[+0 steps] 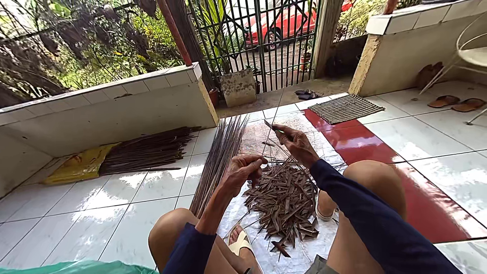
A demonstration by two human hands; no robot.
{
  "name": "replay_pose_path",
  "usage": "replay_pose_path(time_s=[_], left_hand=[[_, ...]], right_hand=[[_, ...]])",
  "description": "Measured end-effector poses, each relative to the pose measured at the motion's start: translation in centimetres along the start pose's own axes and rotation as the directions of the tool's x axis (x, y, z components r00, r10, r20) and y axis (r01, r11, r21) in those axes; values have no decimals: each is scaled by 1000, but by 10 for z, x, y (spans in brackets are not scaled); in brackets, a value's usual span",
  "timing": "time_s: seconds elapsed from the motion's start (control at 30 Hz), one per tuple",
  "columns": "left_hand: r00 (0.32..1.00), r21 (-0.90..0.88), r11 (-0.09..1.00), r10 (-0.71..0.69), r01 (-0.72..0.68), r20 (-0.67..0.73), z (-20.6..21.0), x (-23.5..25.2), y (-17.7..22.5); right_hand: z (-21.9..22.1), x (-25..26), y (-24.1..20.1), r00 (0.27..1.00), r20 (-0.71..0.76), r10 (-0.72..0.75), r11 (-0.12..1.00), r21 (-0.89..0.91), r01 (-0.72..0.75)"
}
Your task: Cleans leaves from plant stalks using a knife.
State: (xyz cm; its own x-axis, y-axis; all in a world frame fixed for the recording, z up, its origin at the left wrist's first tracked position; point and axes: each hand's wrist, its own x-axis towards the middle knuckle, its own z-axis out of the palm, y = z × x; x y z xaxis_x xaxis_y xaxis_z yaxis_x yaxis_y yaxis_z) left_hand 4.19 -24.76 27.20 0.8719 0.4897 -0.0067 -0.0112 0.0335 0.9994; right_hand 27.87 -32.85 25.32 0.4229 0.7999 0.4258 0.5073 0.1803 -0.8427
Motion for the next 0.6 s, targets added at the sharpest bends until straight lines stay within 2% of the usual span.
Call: replay_pose_path(time_s=[0.1,0.2,0.3,0.6], left_hand=[[999,-43,999,-34,33,-7,-4,-1,0],[998,-114,992,-49,44,-45,-6,1,2],[996,-111,993,-35,26,-78,-10,3,4],[996,-26,1000,-9,7,-85,-8,3,3]], right_hand=[[6,-1,4,1000,12,3,999,39,-3],[15,-12,0,987,154,-52,999,23,49],[23,-20,-6,960,275,-59,998,9,59],[17,-14,-7,975,216,-58,994,-81,77]])
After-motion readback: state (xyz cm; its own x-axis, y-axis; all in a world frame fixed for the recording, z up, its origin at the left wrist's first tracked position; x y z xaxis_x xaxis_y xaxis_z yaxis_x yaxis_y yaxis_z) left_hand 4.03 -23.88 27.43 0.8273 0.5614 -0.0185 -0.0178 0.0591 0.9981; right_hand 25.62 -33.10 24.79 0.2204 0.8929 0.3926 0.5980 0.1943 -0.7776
